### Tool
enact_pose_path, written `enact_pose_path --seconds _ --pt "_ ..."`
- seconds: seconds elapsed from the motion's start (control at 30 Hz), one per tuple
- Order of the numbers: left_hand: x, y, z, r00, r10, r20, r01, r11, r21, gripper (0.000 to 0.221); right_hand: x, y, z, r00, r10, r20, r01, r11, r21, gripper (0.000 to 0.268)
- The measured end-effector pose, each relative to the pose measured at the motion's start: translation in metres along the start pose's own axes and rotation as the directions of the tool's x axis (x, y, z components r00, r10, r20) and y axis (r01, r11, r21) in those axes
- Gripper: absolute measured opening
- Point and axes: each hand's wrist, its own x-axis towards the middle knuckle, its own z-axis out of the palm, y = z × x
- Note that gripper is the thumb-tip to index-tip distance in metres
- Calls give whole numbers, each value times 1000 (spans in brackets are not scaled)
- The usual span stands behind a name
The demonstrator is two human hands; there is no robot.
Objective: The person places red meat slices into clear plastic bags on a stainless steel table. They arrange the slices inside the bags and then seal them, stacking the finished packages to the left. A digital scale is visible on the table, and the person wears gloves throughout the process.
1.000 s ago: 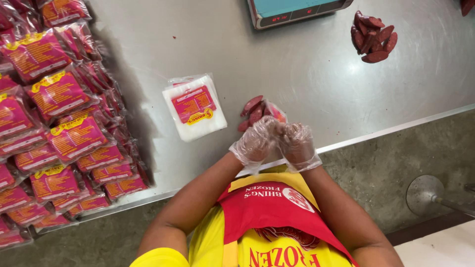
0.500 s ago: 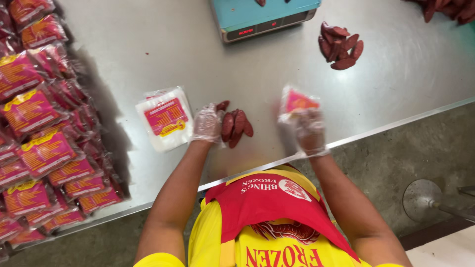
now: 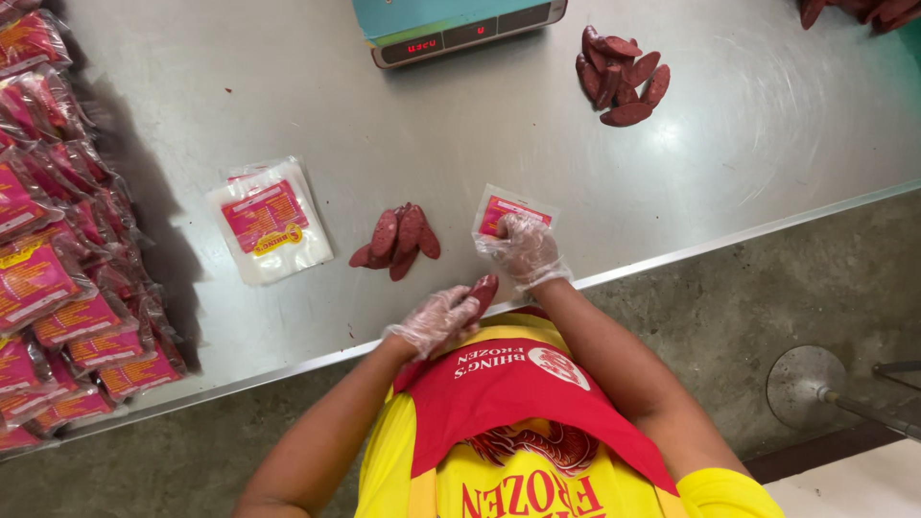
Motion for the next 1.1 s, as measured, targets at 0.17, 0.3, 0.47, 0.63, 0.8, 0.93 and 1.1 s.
enact_pose_path --seconds 0.17,0.3,0.47,0.63,0.8,0.93,1.1 --pt "43 -21 38 981 38 -189 -99 941 -324 51 -22 35 4 939 -311 -149 334 927 173 31" --pt "74 -50 49 914 55 -403 -213 908 -360 44 -26 38 0 950 -312 -3 308 937 162 43" --pt "88 -35 56 764 8 -645 -251 925 -285 22 -29 37 -11 898 -437 48 432 898 83 51" --pt "103 -8 65 630 152 -761 -137 987 84 5 -28 43 -11 894 -447 30 440 889 129 49" --pt "118 17 55 490 455 -744 45 839 543 8 -25 44 -7 903 -405 -142 429 847 313 38" --pt "101 38 46 508 451 -734 91 819 567 15 -24 41 -5 937 -338 -94 347 852 393 37" --pt "117 21 29 358 827 -434 -228 528 818 8 -26 44 -8 930 -351 -105 359 816 453 44"
